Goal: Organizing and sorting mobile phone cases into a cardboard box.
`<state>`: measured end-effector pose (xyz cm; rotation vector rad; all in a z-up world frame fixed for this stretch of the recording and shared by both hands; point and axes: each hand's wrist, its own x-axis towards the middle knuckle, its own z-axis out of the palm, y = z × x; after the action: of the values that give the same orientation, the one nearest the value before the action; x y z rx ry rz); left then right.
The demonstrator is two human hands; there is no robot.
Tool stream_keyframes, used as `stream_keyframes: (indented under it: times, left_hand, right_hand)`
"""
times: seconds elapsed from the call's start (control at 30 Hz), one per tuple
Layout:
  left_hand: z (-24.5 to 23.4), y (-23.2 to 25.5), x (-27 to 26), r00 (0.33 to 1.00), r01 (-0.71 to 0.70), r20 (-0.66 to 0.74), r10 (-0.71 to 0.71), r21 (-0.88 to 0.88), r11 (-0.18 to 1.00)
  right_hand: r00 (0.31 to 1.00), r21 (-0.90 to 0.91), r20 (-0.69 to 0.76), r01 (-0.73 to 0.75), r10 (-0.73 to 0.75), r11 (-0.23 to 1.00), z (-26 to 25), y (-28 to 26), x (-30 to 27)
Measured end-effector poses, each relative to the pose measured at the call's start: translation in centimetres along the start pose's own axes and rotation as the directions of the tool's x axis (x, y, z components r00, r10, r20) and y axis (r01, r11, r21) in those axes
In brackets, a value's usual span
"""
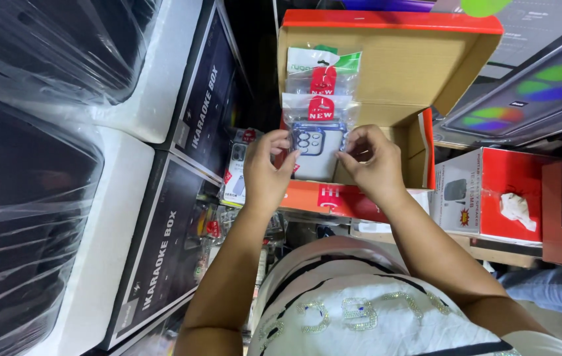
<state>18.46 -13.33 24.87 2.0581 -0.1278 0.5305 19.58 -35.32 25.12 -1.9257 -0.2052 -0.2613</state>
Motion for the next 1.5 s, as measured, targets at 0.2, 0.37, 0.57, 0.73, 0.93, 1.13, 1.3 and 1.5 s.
stream_keyframes:
  times: [0.2, 0.37, 0.57, 0.73, 0.93, 1.13, 1.3, 1.5]
  left_hand:
    - [-0.1, -0.4, -0.1, 1.000, 0.006, 0.011, -0.006, 0.032, 0.999]
    - [-0.4, 0.7, -0.9, 0.999, -0.029, 0.020, 0.026, 0.152, 0.988]
    - [-1.0, 4.6, -2.6, 1.000, -0.015, 0.031, 0.001, 0.468, 0.884]
    - [0.4, 5.5, -4.7, 0.934, -0.304, 0.292, 0.204, 0.354, 0.884]
    - [1.6, 4.8, -5.3, 0.895, -0.320, 0.415, 0.163, 0.343, 0.883]
    - [1.5, 5.1, -5.2, 0.898, -0.360, 0.373, 0.233, 0.321, 0.876]
    - [1.4, 5.0, -4.2, 0.894, -0.343, 0.399, 0.202, 0.323, 0.882]
    - [2.8, 2.3, -1.8, 0.898, -0.250, 0.435, 0.070, 0.373, 0.893]
  right_hand:
    - [0.997, -0.122, -0.026, -0.073, 0.070, 0.990, 0.5, 0.5, 0.1]
    - [0.984, -0.289, 0.022, -0.162, 0.175, 0.944, 0.0, -1.4, 1.1]
    - [0.968, -0.549, 0.149, -0.087, 0.200, 0.831, 0.2, -3.4, 2.0]
    - [0.955, -0.563, 0.166, -0.114, 0.247, 0.819, 0.5, -2.6, 2.0]
    - [0.966, -0.529, 0.161, -0.089, 0.202, 0.844, 1.0, -1.2, 2.3]
    - [0.998, -0.412, 0.052, 0.049, -0.031, 0.910, 1.3, -1.2, 2.3]
    - [0.994, -0.424, 0.068, -0.052, 0.089, 0.904, 1.7, -0.8, 2.8]
    - [0.947, -0.402, 0.217, -0.133, 0.235, 0.906, 0.1, 1.4, 3.2]
